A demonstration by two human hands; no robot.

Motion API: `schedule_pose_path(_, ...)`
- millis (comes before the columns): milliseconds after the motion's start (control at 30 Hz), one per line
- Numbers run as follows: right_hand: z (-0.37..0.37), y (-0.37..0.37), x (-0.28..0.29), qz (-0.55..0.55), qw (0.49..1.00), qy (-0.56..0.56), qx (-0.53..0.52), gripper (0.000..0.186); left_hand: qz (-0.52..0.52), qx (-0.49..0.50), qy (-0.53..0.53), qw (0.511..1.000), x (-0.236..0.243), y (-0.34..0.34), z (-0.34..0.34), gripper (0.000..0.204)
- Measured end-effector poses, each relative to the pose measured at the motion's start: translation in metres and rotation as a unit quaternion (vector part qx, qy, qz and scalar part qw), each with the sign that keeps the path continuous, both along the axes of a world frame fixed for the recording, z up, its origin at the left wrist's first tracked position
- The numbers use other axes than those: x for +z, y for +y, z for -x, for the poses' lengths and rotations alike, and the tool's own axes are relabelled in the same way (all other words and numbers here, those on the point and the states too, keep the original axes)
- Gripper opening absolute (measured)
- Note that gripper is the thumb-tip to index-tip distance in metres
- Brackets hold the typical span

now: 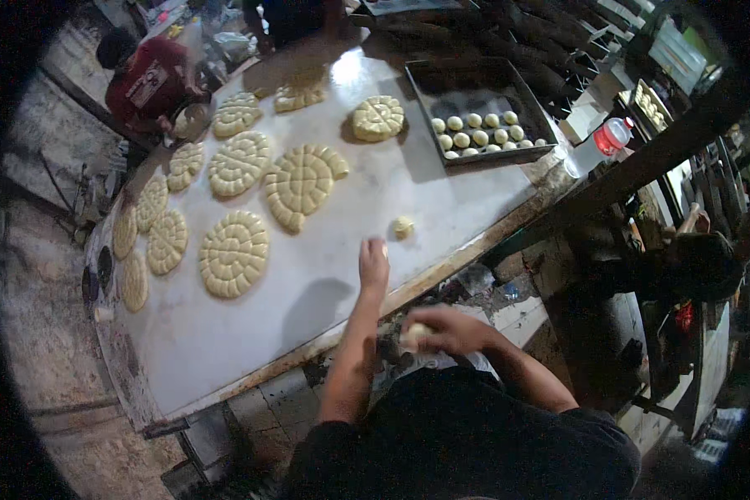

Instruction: Rolling pieces of dough into small balls and placing them in a baking tray.

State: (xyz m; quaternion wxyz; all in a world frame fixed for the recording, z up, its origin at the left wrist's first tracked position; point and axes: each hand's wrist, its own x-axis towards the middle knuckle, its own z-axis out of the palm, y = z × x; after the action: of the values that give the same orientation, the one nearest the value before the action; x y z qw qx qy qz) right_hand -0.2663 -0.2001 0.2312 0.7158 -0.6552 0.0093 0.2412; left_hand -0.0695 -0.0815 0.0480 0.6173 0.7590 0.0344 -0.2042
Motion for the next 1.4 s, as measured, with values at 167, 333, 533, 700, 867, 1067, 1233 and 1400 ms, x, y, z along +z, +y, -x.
schedule_pose_path(167,-0.06,-0.101,-0.055,0.189,0.94,-0.05,-0.281,0.046,0.007,-0.053,-0.014,0.998,0.021,-0.1,-0.094,0.065)
schedule_pose_path(333,-0.072,-0.188,-0.115,0.381,0.833,-0.108,-0.385,0.029,-0.414,-0.117,-0.139,0.892,0.014,-0.113,-0.038,0.082)
schedule_pose_path(533,-0.087,-0.211,-0.153,0.464,0.84,-0.257,-0.112,0.019,-0.422,-0.345,-0.362,0.756,-0.014,-0.041,0.044,0.029)
schedule_pose_path(700,-0.132,-0.243,-0.167,0.482,0.778,-0.39,0.102,0.028,-0.428,-0.345,-0.426,0.719,0.015,0.034,-0.015,0.025)
schedule_pose_path(867,-0.19,-0.202,-0.197,0.506,0.784,-0.355,0.058,0.023,-0.382,-0.215,-0.395,0.807,-0.013,-0.027,-0.075,0.029)
schedule_pose_path(1067,-0.122,-0.139,-0.195,0.442,0.81,-0.38,0.061,0.028,-0.379,-0.159,-0.295,0.863,-0.034,-0.067,0.053,0.019)
schedule_pose_path(1233,-0.15,-0.237,-0.207,0.501,0.728,-0.329,0.332,0.042,-0.35,-0.171,-0.338,0.857,-0.022,0.02,0.009,0.02)
schedule_pose_path(1400,-0.214,-0.162,-0.235,0.417,0.855,-0.306,-0.035,0.03,-0.363,-0.013,-0.308,0.879,-0.036,-0.05,-0.048,0.014)
